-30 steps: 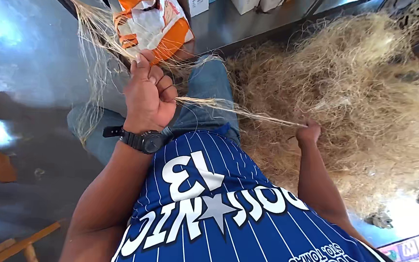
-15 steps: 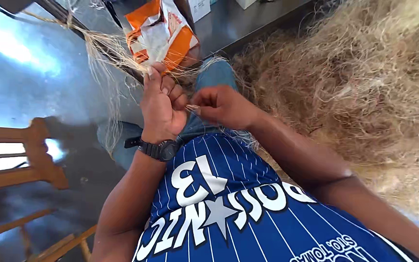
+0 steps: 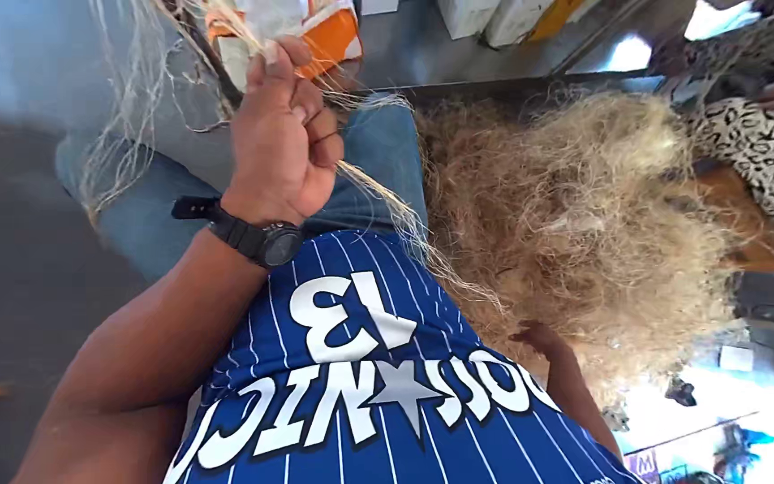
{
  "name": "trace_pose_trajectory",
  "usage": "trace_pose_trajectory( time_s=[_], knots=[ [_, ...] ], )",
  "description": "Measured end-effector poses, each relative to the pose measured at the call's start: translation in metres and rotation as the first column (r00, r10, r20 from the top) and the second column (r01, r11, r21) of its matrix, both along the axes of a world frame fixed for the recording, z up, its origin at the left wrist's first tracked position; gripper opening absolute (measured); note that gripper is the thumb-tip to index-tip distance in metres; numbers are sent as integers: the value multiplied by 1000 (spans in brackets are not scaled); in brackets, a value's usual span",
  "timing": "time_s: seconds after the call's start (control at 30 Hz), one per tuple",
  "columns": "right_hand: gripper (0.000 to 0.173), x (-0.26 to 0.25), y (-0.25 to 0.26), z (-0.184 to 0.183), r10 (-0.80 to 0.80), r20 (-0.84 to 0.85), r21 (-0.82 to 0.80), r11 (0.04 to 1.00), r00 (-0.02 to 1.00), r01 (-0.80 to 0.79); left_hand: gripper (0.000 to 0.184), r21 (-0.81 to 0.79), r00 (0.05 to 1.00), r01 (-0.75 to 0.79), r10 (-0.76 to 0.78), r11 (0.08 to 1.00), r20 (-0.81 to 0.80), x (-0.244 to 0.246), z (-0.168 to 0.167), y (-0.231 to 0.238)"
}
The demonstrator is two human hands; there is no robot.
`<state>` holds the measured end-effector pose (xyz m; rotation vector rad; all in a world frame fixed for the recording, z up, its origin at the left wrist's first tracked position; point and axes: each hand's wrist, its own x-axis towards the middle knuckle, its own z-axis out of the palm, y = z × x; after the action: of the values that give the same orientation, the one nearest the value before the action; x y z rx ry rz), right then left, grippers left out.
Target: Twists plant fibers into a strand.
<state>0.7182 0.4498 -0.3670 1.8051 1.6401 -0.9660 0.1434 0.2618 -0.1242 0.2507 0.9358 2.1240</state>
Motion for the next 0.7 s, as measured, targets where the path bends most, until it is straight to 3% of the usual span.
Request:
trace_pose_trajectory(
  time_s=[0.07, 0.1, 0.17, 0.2, 0.23, 0.3, 0.33, 0.37, 0.4, 0.53, 0.63, 0.7],
  knots=[
    [53, -55, 9, 43, 234, 37, -53, 971, 972, -232, 31, -17, 1000, 20, -19, 1000, 19, 4, -3, 1],
    [45, -94, 15, 72, 327, 39, 13, 945, 944, -327, 31, -20, 999, 30, -29, 999, 28, 4, -5, 2],
    [34, -175, 19, 128, 434, -79, 302, 868, 898, -393, 31, -15, 998, 42, -42, 999, 38, 5, -8, 6],
    [33, -214, 14, 151, 486, -221, 444, 822, 846, -356, 31, -15, 998, 49, -48, 999, 32, 5, -9, 6],
    [31, -252, 5, 171, 541, -400, 529, 796, 740, -296, 31, -14, 998, 52, -52, 999, 23, 5, -10, 6],
    [33, -323, -23, 201, 576, -725, 524, 817, 378, -240, 30, -12, 999, 50, -50, 999, 2, 4, -11, 6],
    [35, -354, -38, 210, 552, -809, 494, 824, 202, -276, 30, -13, 999, 45, -45, 999, -15, 4, -12, 6],
    [37, -382, -52, 216, 526, -846, 475, 819, 90, -324, 30, -29, 998, 41, -42, 999, -39, 4, -12, 7],
    [37, -404, -64, 221, 488, -872, 441, 822, 46, -360, 30, -53, 997, 39, -43, 998, -71, 5, -13, 7],
    [20, -428, -77, 217, 418, -901, 349, 858, 117, -377, 31, -120, 990, 71, -84, 990, -113, 10, -12, 0],
    [25, -384, -54, 204, 486, -863, 363, 787, 137, -499, 34, -154, 972, 234, -234, 960, 23, 19, -20, -6],
    [26, -357, -23, 204, 580, -773, 370, 741, 257, -560, 35, -179, 941, 339, -327, 924, 93, 27, -25, -5]
  ],
)
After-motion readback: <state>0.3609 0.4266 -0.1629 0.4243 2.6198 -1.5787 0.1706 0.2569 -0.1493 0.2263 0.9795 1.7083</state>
